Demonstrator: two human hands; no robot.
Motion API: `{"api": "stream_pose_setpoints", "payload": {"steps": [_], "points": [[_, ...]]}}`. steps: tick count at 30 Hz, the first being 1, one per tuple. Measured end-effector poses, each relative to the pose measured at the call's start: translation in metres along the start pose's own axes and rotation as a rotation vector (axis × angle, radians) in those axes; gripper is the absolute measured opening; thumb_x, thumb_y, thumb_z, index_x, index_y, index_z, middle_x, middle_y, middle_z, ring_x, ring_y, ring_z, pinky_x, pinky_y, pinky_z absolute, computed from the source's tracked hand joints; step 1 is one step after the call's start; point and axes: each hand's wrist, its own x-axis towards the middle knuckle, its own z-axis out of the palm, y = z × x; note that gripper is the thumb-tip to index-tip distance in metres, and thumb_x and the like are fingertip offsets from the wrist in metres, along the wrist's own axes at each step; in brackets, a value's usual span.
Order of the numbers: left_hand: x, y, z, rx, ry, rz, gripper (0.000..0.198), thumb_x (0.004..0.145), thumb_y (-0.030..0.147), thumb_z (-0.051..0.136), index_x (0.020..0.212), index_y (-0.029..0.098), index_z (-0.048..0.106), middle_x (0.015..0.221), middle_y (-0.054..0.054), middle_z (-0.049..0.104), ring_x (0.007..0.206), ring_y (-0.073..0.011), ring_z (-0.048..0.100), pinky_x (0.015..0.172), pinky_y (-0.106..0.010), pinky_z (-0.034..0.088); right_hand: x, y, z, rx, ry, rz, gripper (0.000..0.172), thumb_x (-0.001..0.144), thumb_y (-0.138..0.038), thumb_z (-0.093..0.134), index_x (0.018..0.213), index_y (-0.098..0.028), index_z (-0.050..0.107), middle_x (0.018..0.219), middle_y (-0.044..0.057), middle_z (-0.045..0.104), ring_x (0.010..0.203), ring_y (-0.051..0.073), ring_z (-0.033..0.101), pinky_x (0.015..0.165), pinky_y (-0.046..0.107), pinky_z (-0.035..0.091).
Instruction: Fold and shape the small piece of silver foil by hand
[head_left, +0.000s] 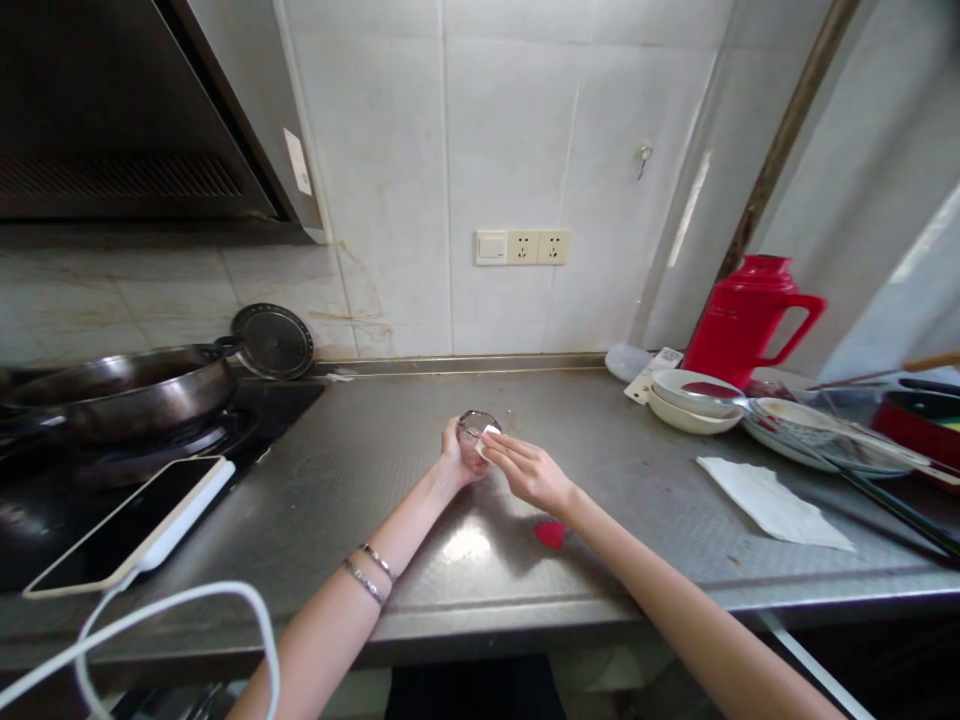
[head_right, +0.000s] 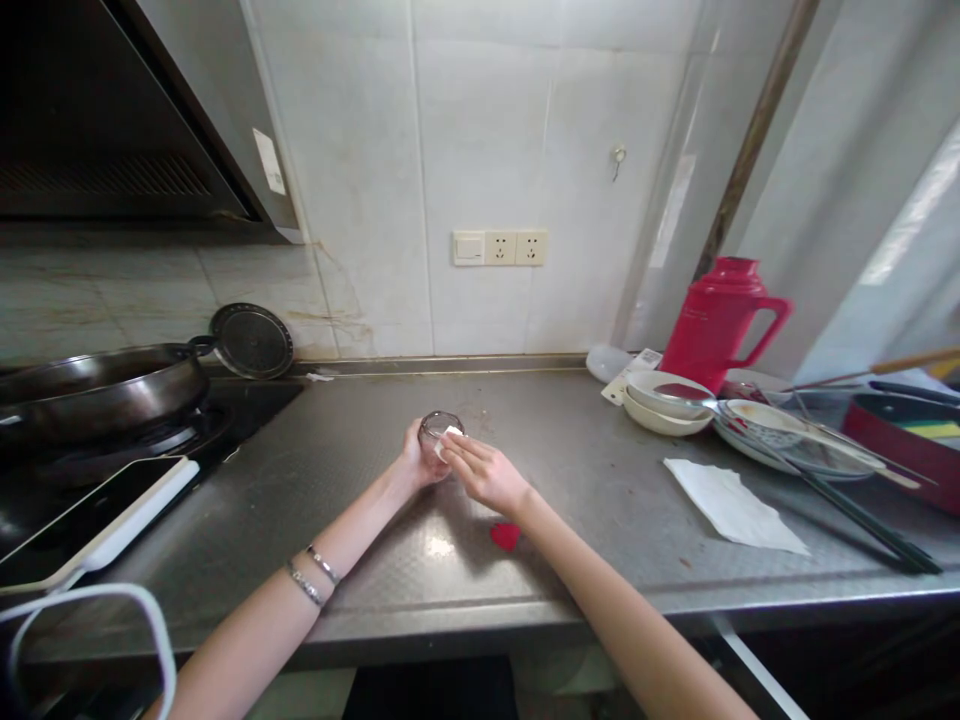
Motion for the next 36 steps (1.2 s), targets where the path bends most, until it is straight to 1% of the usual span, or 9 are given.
{"api": "stream_pose_setpoints", "payload": {"steps": [4, 8, 12, 16, 18, 21, 28, 32, 36], "points": [[0.000, -0.002, 0.000, -0.013, -0.022, -0.014, 0.052, 0.086, 0.057, 0.029, 0.068, 0.015, 0.056, 0.041, -0.001, 0.046, 0.030, -0.0122, 0.039, 0.031, -0.020, 0.025, -0.004, -0.002, -0.001, -0.017, 0.019, 0.023, 0.040, 0.086, 0.002, 0.035, 0.118, -0.009, 0.056, 0.117, 0.015, 0.066, 0.126, 0.023, 0.050, 0.097, 0.036, 0.054], [-0.003, -0.004, 0.001, -0.041, -0.062, 0.006, 0.052, 0.086, 0.057, 0.031, 0.071, 0.015, 0.057, 0.042, -0.001, 0.047, 0.032, -0.0129, 0.041, 0.032, -0.021, 0.027, 0.001, -0.009, 0.001, -0.050, 0.036, 0.082, 0.041, 0.085, 0.002, 0.033, 0.118, -0.006, 0.055, 0.117, 0.019, 0.065, 0.127, 0.023, 0.049, 0.098, 0.037, 0.053], [-0.005, -0.006, 0.003, -0.057, -0.110, 0.044, 0.050, 0.085, 0.055, 0.034, 0.075, 0.014, 0.060, 0.043, -0.002, 0.049, 0.032, -0.0125, 0.041, 0.032, -0.021, 0.025, 0.005, -0.016, 0.005, -0.102, 0.026, 0.219, 0.041, 0.085, 0.001, 0.033, 0.119, -0.007, 0.055, 0.117, 0.019, 0.065, 0.123, 0.023, 0.053, 0.097, 0.037, 0.053], [-0.004, -0.009, 0.004, -0.009, -0.209, 0.117, 0.051, 0.082, 0.056, 0.035, 0.074, 0.012, 0.060, 0.043, -0.002, 0.048, 0.031, -0.0115, 0.039, 0.032, -0.021, 0.021, 0.012, -0.022, 0.007, -0.164, -0.004, 0.379, 0.040, 0.084, 0.000, 0.038, 0.118, -0.008, 0.056, 0.117, 0.018, 0.065, 0.117, 0.024, 0.058, 0.095, 0.037, 0.052], [-0.003, -0.010, 0.004, 0.027, -0.252, 0.145, 0.051, 0.080, 0.057, 0.035, 0.073, 0.012, 0.059, 0.043, -0.002, 0.047, 0.031, -0.0109, 0.037, 0.032, -0.022, 0.019, 0.018, -0.025, 0.007, -0.174, -0.028, 0.471, 0.038, 0.083, 0.000, 0.041, 0.116, -0.009, 0.056, 0.115, 0.018, 0.066, 0.110, 0.024, 0.062, 0.090, 0.035, 0.054], [-0.002, -0.010, 0.004, 0.061, -0.299, 0.165, 0.050, 0.080, 0.057, 0.034, 0.071, 0.014, 0.058, 0.043, -0.002, 0.046, 0.030, -0.0103, 0.034, 0.032, -0.022, 0.017, 0.026, -0.028, 0.005, -0.141, -0.047, 0.628, 0.037, 0.082, 0.000, 0.041, 0.115, -0.010, 0.057, 0.104, 0.015, 0.070, 0.092, 0.023, 0.068, 0.074, 0.030, 0.056], [-0.012, -0.007, 0.005, 0.240, -0.349, 0.168, 0.063, 0.085, 0.059, 0.020, 0.080, 0.012, 0.061, 0.044, -0.003, 0.048, 0.030, -0.0114, 0.034, 0.032, -0.022, 0.016, 0.041, -0.017, -0.001, -0.026, 0.052, 0.943, 0.031, 0.087, -0.010, 0.038, 0.096, -0.018, 0.066, 0.080, 0.008, 0.073, 0.070, 0.020, 0.068, 0.058, 0.025, 0.046], [-0.013, -0.002, 0.004, 0.371, -0.352, 0.162, 0.063, 0.086, 0.061, 0.020, 0.085, 0.013, 0.060, 0.052, -0.007, 0.058, 0.029, -0.0121, 0.037, 0.032, -0.022, 0.017, 0.046, -0.012, -0.007, -0.017, 0.037, 0.965, 0.032, 0.089, -0.013, 0.037, 0.087, -0.019, 0.068, 0.070, 0.006, 0.072, 0.061, 0.019, 0.067, 0.054, 0.023, 0.041], [-0.012, 0.002, 0.003, 0.478, -0.327, 0.156, 0.059, 0.087, 0.059, 0.022, 0.082, 0.014, 0.060, 0.051, -0.006, 0.059, 0.027, -0.0112, 0.036, 0.032, -0.022, 0.019, 0.050, -0.011, -0.010, -0.037, 0.000, 0.930, 0.030, 0.089, -0.014, 0.038, 0.083, -0.019, 0.067, 0.073, 0.007, 0.072, 0.066, 0.021, 0.068, 0.055, 0.024, 0.041]]}}
